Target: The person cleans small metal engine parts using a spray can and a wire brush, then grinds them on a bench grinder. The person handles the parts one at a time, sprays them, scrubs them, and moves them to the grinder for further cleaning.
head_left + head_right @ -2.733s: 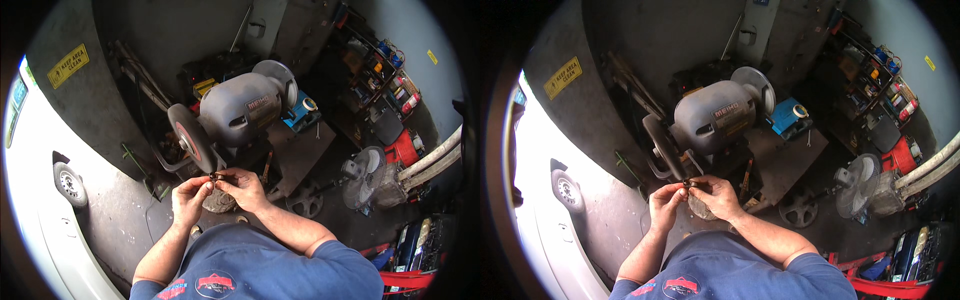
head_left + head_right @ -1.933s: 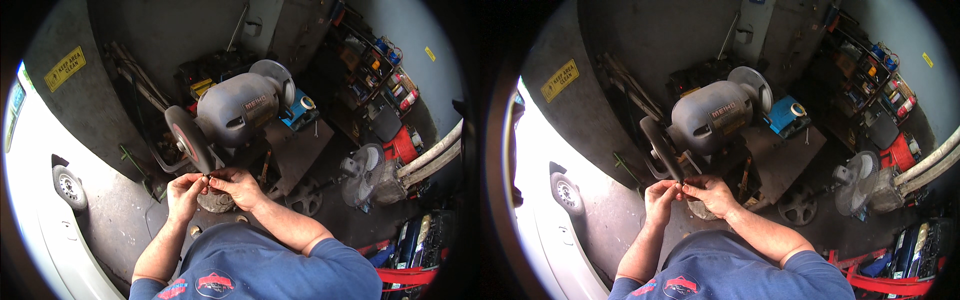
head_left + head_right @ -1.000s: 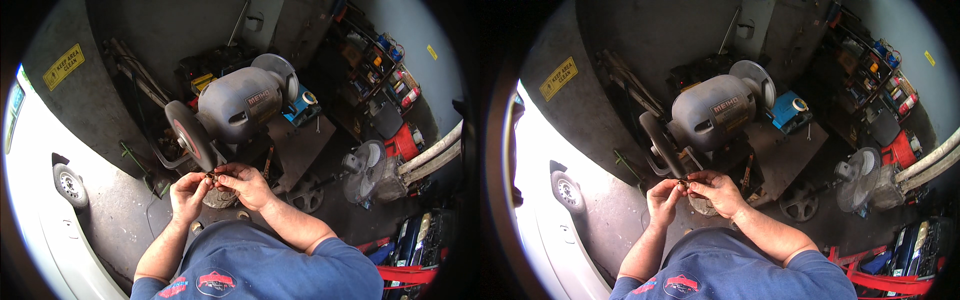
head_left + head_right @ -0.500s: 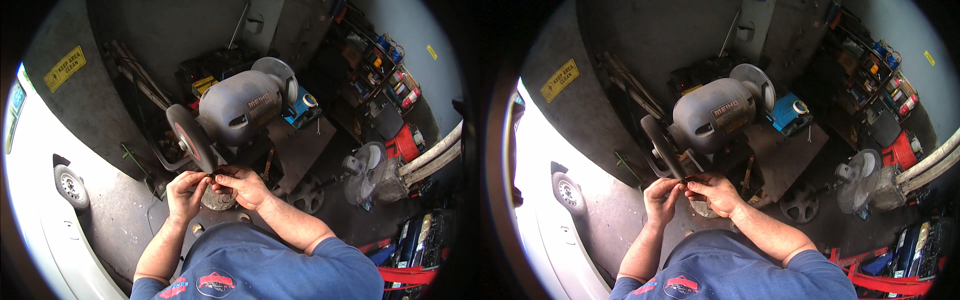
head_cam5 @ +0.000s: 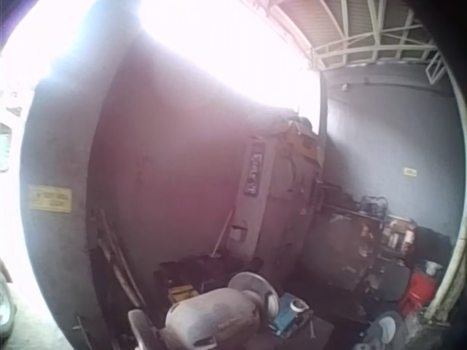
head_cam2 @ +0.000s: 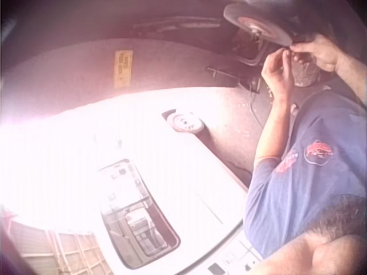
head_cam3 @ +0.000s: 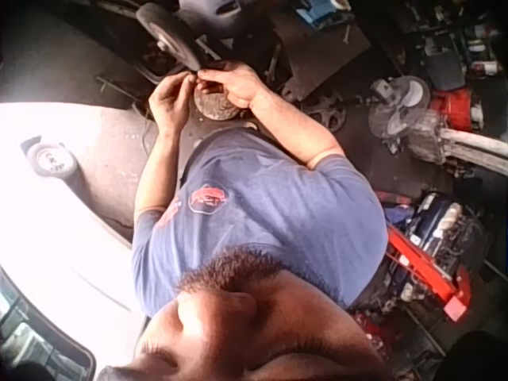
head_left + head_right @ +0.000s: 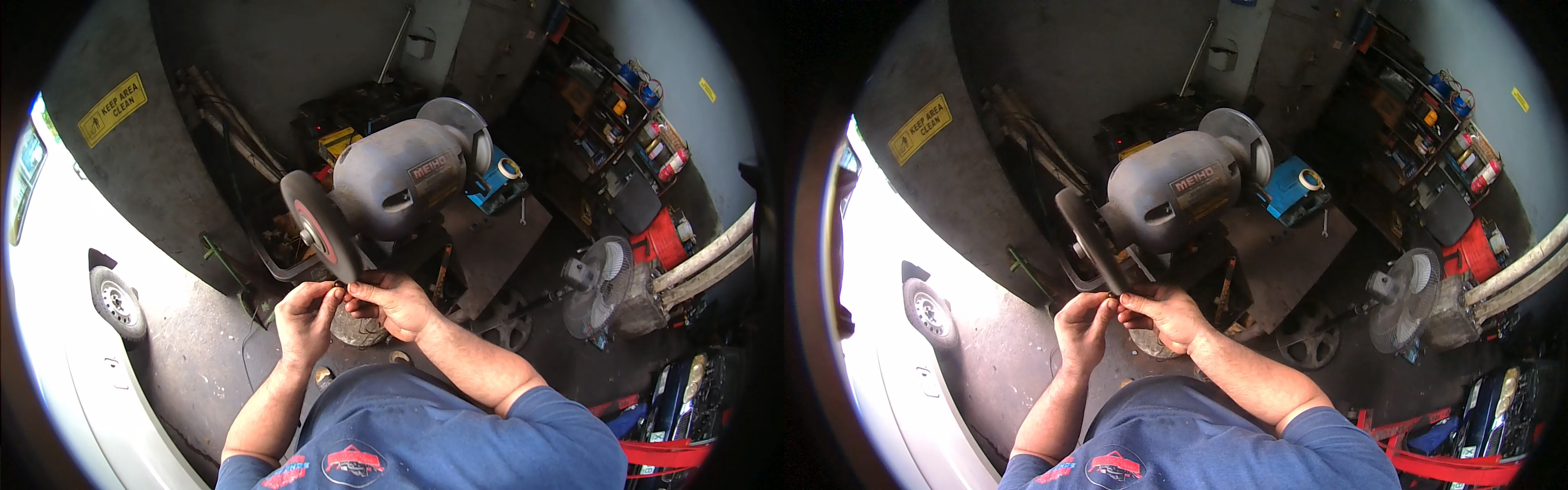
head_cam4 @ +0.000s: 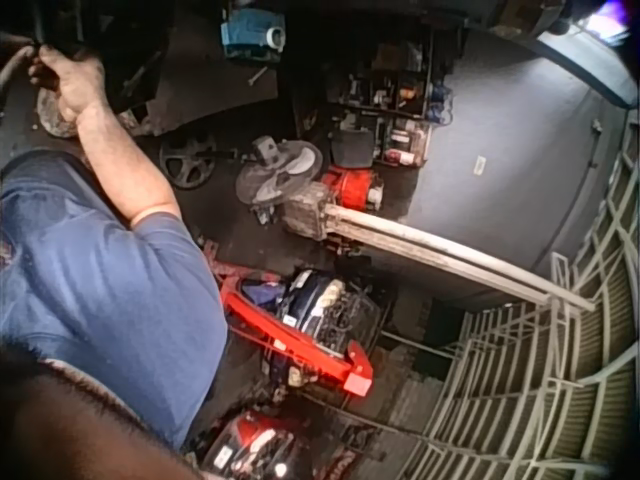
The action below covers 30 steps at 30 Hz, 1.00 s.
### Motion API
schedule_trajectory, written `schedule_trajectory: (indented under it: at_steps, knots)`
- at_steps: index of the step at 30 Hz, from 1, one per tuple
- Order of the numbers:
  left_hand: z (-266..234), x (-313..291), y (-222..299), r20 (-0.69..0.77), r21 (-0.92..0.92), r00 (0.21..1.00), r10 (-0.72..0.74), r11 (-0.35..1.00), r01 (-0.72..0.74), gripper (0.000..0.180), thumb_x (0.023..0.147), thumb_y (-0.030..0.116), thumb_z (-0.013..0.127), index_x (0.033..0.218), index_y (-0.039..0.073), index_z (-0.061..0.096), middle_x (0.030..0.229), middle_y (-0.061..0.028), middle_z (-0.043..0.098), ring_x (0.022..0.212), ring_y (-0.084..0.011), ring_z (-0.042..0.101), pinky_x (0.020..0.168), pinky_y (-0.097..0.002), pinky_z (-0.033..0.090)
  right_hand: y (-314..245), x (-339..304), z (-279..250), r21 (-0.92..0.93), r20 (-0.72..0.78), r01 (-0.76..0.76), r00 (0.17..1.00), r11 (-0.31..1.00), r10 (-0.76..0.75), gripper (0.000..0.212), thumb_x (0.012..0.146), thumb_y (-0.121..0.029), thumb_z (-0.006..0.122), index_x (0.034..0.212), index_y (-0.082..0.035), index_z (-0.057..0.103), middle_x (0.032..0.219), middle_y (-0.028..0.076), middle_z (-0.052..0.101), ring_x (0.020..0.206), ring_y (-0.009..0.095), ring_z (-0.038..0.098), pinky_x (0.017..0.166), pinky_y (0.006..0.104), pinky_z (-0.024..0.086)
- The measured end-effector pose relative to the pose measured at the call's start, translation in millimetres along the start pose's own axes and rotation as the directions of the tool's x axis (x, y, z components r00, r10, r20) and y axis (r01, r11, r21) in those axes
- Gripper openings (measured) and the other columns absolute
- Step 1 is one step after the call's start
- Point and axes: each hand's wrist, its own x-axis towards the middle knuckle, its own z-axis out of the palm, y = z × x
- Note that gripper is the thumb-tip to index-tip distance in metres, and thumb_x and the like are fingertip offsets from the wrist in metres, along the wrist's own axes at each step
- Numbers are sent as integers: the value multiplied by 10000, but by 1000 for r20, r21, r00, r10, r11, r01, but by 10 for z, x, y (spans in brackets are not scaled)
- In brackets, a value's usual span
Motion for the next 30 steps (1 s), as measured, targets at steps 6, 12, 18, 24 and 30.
schedule_trajectory:
  at_steps: [6,12,18,24,30]
  knots:
    - [50,-7,-29,4,-95,999,-37,995,37,111,872,58,745,938,-25,710,826,-66,700,750,-98,649,686,-238,520,-6,-4,-25,-22,-18,11,1000,1000,-12,285,952,-194,669,1123,32,637,936,69,676,826,134,669,747,255,575]
    - [96,-20,-19,75,-152,991,-109,981,120,122,880,61,740,956,-28,703,857,-64,702,783,-100,667,718,-238,543,-28,-81,-20,-145,-62,117,990,982,-127,282,939,-138,682,1146,45,623,967,78,680,843,128,670,766,251,574]
    - [104,-77,-45,126,-282,991,-43,956,78,112,888,31,711,980,-25,680,927,-60,681,848,-103,659,766,-247,542,-14,-186,17,-364,-15,270,955,891,-296,270,933,-37,662,1187,35,602,999,77,669,876,113,672,805,237,566]
    - [25,-36,-53,84,-292,996,-30,955,53,84,882,33,693,943,-22,673,892,-33,654,787,-84,615,724,-232,502,22,-173,-26,-92,53,152,988,984,-148,238,994,-123,585,1188,12,612,1074,99,685,932,180,694,823,300,589]
    - [71,13,-2,44,-227,991,-128,965,135,94,879,50,705,925,-30,691,831,-15,674,758,-66,614,715,-226,505,145,-54,-60,196,-42,106,994,975,-100,217,971,-128,622,1145,0,624,1064,106,688,908,183,700,796,280,600]
